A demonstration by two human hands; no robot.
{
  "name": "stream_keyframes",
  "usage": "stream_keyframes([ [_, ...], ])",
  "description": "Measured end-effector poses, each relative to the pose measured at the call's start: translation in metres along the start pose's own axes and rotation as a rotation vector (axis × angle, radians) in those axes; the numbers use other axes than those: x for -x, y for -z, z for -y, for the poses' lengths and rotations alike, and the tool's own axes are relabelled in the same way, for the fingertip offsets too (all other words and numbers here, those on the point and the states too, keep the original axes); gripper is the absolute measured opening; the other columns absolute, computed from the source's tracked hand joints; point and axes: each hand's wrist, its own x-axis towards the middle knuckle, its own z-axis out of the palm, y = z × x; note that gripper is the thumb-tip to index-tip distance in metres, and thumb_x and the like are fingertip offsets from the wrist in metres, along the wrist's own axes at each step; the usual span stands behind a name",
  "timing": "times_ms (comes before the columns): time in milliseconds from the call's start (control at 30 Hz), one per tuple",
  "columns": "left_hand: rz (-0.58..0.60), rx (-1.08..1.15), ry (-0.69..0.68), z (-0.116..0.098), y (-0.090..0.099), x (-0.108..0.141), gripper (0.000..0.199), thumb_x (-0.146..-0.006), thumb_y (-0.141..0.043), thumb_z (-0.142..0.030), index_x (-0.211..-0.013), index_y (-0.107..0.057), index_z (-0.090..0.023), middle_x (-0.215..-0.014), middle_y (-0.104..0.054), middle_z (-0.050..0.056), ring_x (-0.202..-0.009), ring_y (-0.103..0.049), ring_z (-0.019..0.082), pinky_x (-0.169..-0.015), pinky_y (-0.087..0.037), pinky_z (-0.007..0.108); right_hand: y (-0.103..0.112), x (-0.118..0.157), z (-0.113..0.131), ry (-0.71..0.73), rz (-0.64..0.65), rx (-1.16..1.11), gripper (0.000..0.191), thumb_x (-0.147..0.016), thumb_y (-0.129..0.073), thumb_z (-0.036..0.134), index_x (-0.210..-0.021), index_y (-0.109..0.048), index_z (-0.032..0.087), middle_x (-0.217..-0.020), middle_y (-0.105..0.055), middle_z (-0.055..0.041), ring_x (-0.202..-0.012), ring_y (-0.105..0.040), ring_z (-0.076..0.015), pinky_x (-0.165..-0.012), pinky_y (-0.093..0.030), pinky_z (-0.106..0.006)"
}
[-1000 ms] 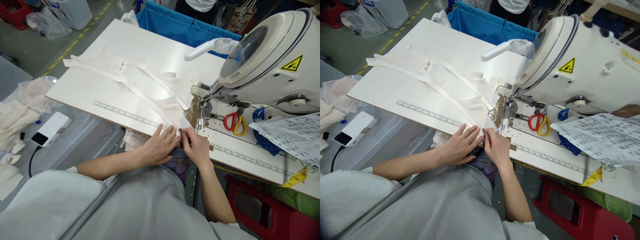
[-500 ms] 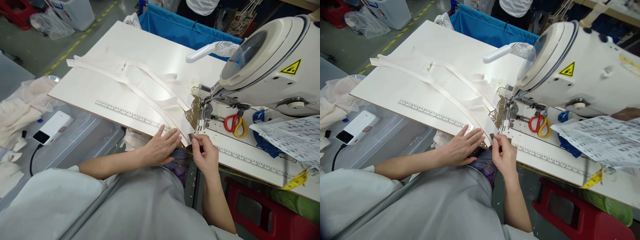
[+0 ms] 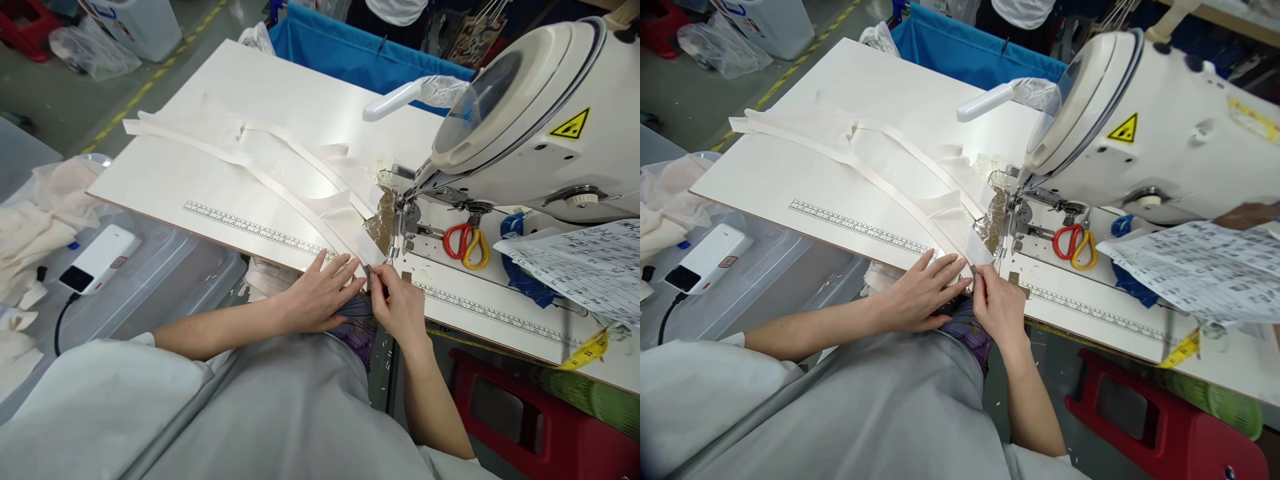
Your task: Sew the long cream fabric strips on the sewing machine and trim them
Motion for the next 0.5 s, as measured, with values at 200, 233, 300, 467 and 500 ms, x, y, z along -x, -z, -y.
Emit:
stream_keyframes([
  [200,0.016,-0.004,-0.002,0.000,0.001,-0.002,0.072,-0.088,-0.062,-0.049,-0.145,-0.039,-0.011,-0.154,-0.032,0.025,-0.142,-0.032,0.040,-0.110,-0.031,0.064,-0.001,-0.002,0.001,0.029,0.006,0.000,0.022,-0.099,-0.040,0.026,-0.098,-0.061,0.019,-0.065,-0.066,0.0003,-0.051,-0.058,-0.0148,-0.051,-0.032,-0.024],
  [233,0.014,-0.005,-0.001,0.000,0.001,-0.002,0.073,-0.088,-0.063,-0.049,-0.145,-0.039,-0.011,-0.154,-0.032,0.025,-0.142,-0.032,0.040,-0.110,-0.031,0.064,-0.002,-0.003,0.002,0.030,0.010,0.012,0.022,-0.099,-0.040,0.026,-0.098,-0.061,0.019,-0.064,-0.065,0.0004,-0.050,-0.057,-0.0146,-0.050,-0.031,-0.024],
  [300,0.015,-0.011,0.000,-0.001,0.001,-0.003,0.073,-0.087,-0.064,-0.049,-0.144,-0.039,-0.011,-0.154,-0.032,0.025,-0.142,-0.032,0.040,-0.110,-0.031,0.064,-0.002,-0.003,0.004,0.046,0.005,0.041,0.021,-0.098,-0.041,0.025,-0.096,-0.061,0.019,-0.062,-0.064,0.0007,-0.048,-0.055,-0.0143,-0.049,-0.029,-0.025],
  [467,0.021,-0.040,0.015,-0.003,0.004,-0.003,0.073,-0.087,-0.064,-0.050,-0.144,-0.040,-0.011,-0.153,-0.033,0.026,-0.141,-0.033,0.041,-0.108,-0.032,0.065,0.011,0.002,0.001,0.107,0.048,0.092,0.022,-0.096,-0.040,0.023,-0.089,-0.061,0.020,-0.056,-0.059,0.0013,-0.048,-0.054,-0.0149,-0.049,-0.027,-0.026],
  [500,0.019,-0.044,0.014,-0.003,0.004,-0.003,0.073,-0.087,-0.064,-0.050,-0.144,-0.039,-0.011,-0.153,-0.033,0.026,-0.140,-0.033,0.042,-0.108,-0.033,0.065,0.015,0.004,-0.002,0.097,0.074,0.053,0.021,-0.096,-0.041,0.024,-0.090,-0.061,0.020,-0.055,-0.058,0.0022,-0.046,-0.053,-0.0143,-0.048,-0.027,-0.026],
])
